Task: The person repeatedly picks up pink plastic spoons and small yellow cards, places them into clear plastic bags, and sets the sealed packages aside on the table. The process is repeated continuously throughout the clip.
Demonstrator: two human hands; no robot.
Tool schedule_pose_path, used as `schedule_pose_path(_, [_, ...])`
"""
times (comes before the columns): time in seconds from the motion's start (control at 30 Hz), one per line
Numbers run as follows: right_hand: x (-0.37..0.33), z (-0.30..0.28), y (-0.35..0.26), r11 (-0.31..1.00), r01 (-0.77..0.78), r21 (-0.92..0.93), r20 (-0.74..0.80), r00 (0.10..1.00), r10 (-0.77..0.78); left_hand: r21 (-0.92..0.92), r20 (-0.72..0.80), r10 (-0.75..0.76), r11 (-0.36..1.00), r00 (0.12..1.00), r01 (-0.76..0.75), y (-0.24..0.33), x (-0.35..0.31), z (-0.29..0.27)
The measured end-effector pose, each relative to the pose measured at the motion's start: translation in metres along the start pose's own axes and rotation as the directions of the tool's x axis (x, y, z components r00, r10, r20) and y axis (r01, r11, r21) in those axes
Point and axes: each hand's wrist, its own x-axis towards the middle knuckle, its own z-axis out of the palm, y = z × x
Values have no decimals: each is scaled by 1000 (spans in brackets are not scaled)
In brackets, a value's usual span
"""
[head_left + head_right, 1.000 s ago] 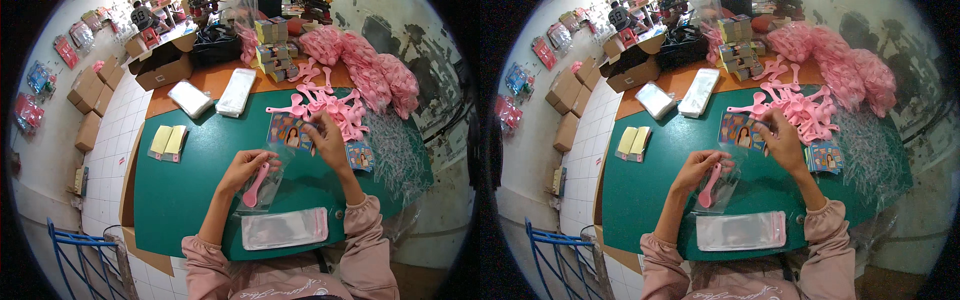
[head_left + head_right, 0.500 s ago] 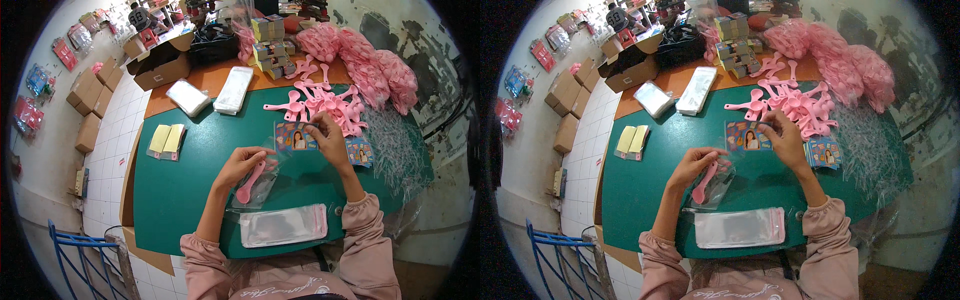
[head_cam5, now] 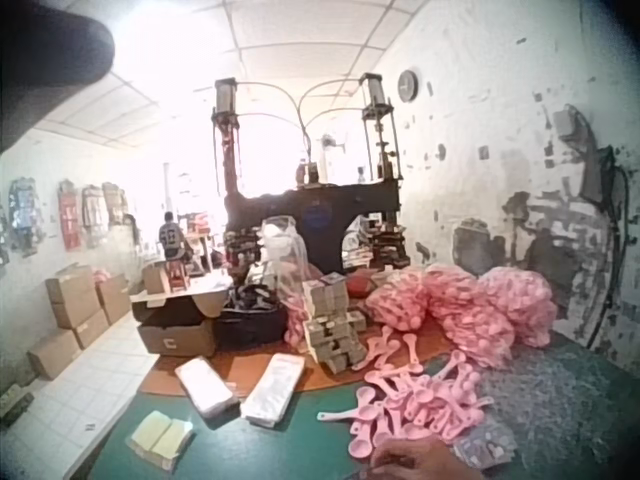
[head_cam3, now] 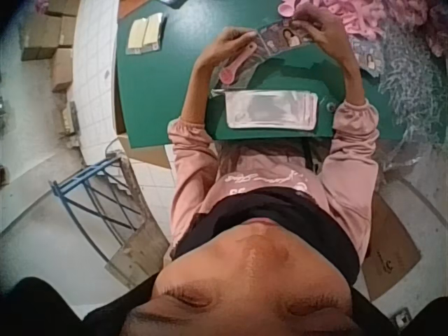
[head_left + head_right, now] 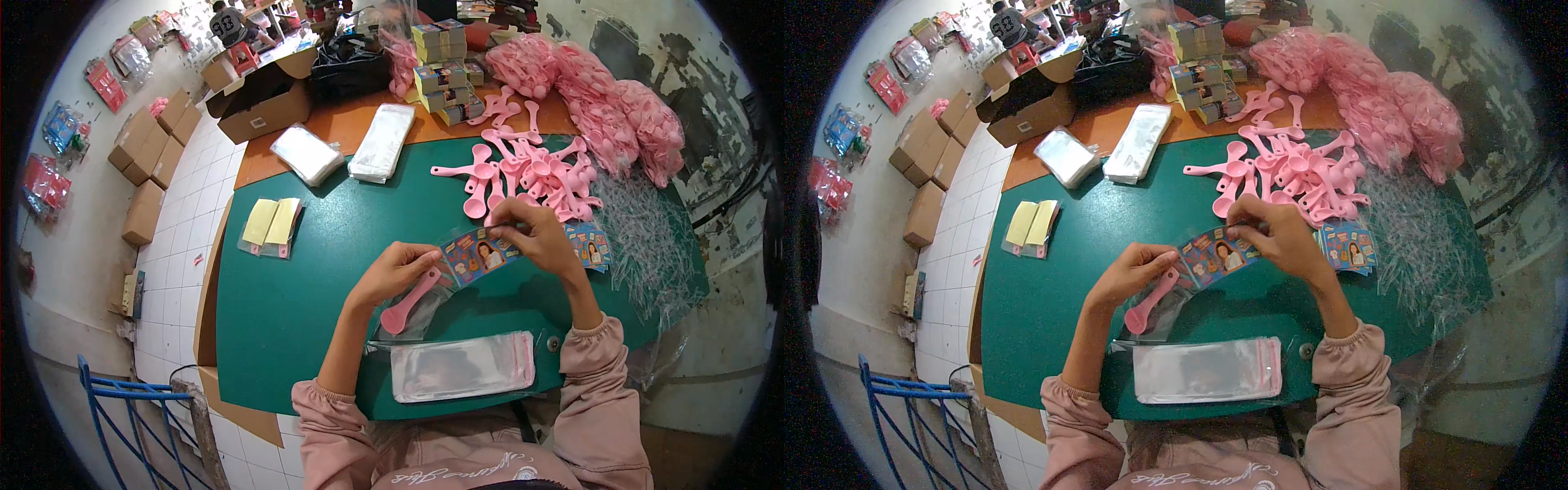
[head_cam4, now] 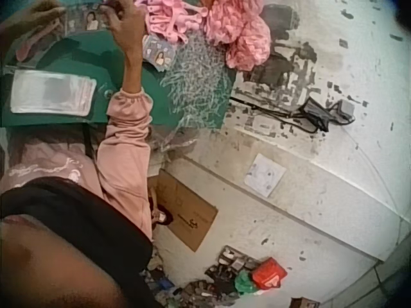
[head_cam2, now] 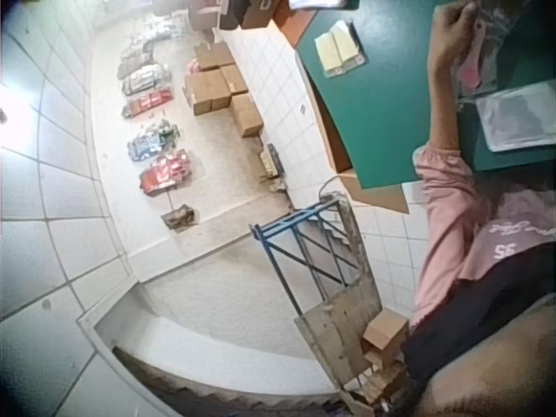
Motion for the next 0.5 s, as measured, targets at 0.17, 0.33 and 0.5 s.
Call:
schedule_pose_path(0.17, [2,27,1,999,7,48,84,996,-11,0,75,-17,1000,997,17,-13,1,2])
schedule_pose_path(0.33, [1,37,-3,996,-81,22,260,963,72,6,33,17,1000,999,-17,-11,-1,9])
schedule_pose_path(0.5, [-1,32,9,957,-185,224,337,936,102,282,52,-89,957,995,71,9,-6,7])
